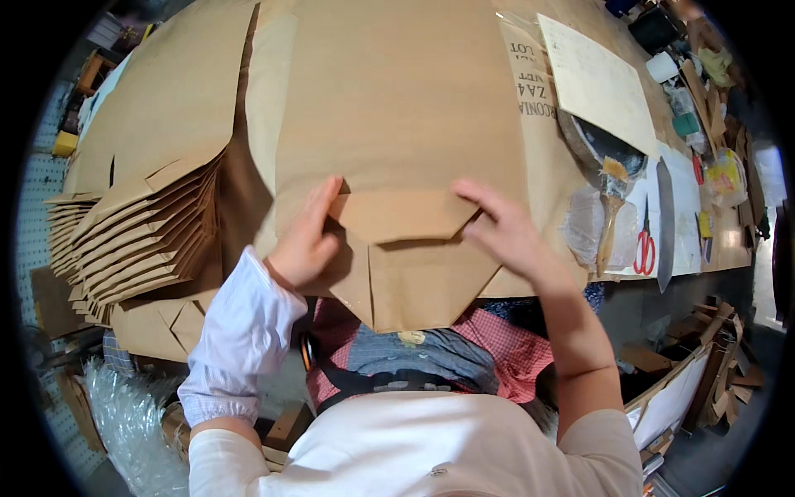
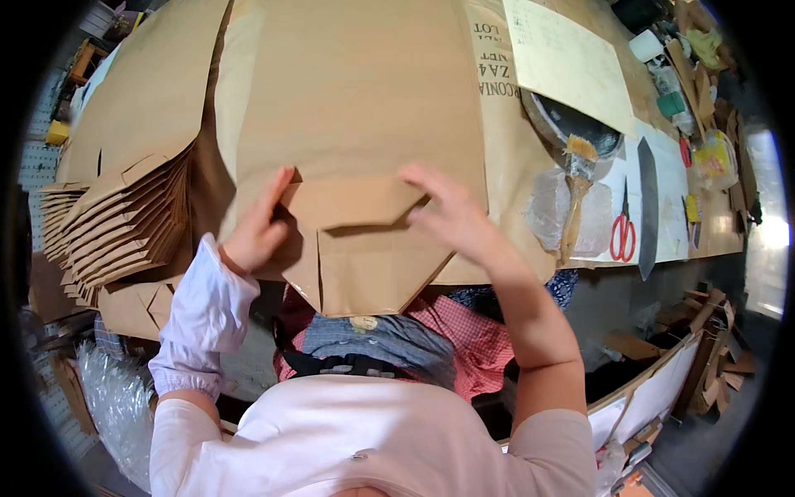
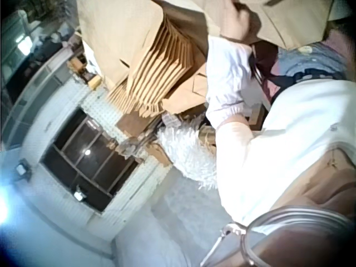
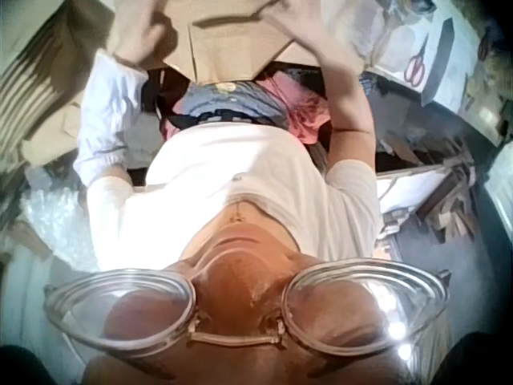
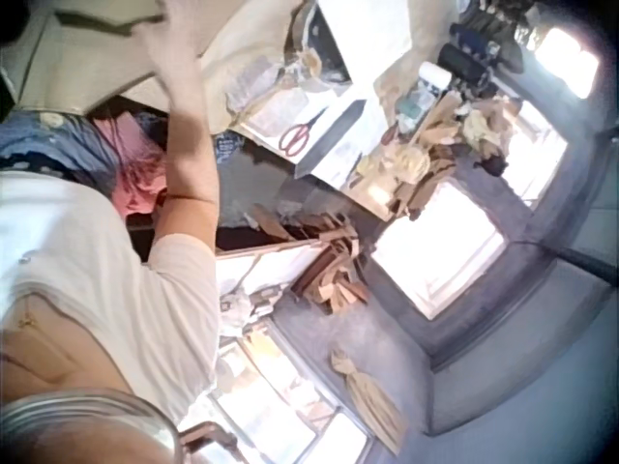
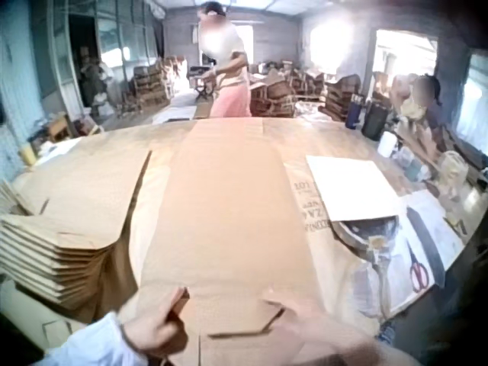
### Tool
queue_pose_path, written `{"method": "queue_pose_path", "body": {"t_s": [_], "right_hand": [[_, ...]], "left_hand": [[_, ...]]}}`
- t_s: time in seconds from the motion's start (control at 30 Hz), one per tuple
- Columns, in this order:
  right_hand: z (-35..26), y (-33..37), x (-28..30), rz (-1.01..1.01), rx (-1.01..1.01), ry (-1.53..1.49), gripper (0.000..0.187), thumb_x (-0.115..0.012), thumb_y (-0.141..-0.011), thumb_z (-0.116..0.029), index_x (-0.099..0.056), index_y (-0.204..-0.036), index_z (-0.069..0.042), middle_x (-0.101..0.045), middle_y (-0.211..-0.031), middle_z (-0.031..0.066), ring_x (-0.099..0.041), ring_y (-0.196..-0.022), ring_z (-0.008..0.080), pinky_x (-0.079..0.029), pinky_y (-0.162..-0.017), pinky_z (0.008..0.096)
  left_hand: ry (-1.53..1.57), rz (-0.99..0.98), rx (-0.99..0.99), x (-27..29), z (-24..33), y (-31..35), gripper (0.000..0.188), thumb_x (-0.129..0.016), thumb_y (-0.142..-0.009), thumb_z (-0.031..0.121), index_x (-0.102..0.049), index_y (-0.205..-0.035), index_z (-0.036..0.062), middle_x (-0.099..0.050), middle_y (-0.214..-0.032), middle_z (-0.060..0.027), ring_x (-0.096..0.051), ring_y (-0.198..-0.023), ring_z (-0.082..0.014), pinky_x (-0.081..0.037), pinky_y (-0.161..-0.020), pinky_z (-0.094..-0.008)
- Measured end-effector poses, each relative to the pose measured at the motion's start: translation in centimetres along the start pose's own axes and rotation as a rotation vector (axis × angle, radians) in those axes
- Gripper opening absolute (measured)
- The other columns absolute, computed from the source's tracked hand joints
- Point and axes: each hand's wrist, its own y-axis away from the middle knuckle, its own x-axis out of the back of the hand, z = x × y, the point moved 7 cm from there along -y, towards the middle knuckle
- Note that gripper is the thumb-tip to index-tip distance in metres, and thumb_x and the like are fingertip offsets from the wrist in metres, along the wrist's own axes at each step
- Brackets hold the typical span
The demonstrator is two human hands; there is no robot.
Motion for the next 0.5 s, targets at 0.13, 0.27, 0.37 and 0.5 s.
{"method": "queue_pose_path", "body": {"t_s": [0.13, 0.27, 0.37, 0.5], "right_hand": [[4.5, -2.2, 1.1, 0.225, -0.201, -0.303, 0.02, -0.061, -0.085, -0.007, -0.063, -0.105, -0.003, -0.059, -0.103, 0.0135, -0.058, -0.097, 0.0263, -0.047, -0.087, 0.0317], [3.3, -2.3, 1.1, 0.246, -0.107, -0.129, 0.02, -0.063, -0.084, -0.006, -0.062, -0.104, -0.001, -0.058, -0.096, 0.0109, -0.058, -0.093, 0.0237, -0.048, -0.083, 0.0306], [2.5, -1.6, 1.8, 0.371, -0.016, -0.138, 0.018, -0.062, -0.084, -0.007, -0.064, -0.102, -0.003, -0.059, -0.094, 0.0105, -0.058, -0.092, 0.0234, -0.048, -0.08, 0.0308], [-3.5, 0.2, 1.7, 0.492, 0.214, -0.06, 0.018, -0.063, -0.084, -0.011, -0.066, -0.101, -0.007, -0.061, -0.084, 0.0093, -0.06, -0.083, 0.0247, -0.05, -0.074, 0.033]], "left_hand": [[0.013, 0.127, 0.085, 2.1, 0.8, -3.0, 0.051, -0.055, -0.074, -0.006, -0.053, -0.125, -0.0041, -0.061, -0.12, -0.0121, -0.055, -0.114, -0.0186, -0.043, -0.098, -0.0302], [-0.363, 0.561, -0.115, 1.0, 6.1, -4.0, 0.043, -0.079, -0.073, 0.023, -0.062, -0.105, 0.0002, -0.066, -0.091, -0.0157, -0.064, -0.082, -0.0306, -0.051, -0.072, -0.0362], [-0.23, 0.577, -0.007, 0.5, 4.8, -4.2, 0.038, -0.078, -0.074, 0.02, -0.063, -0.103, 0.0004, -0.066, -0.083, -0.0148, -0.064, -0.073, -0.0285, -0.051, -0.067, -0.0345], [0.03, 0.437, 0.034, 0.9, 3.1, -3.6, 0.034, -0.077, -0.076, 0.012, -0.063, -0.105, -0.0019, -0.065, -0.075, -0.0049, -0.062, -0.07, -0.0124, -0.049, -0.063, -0.0267]]}}
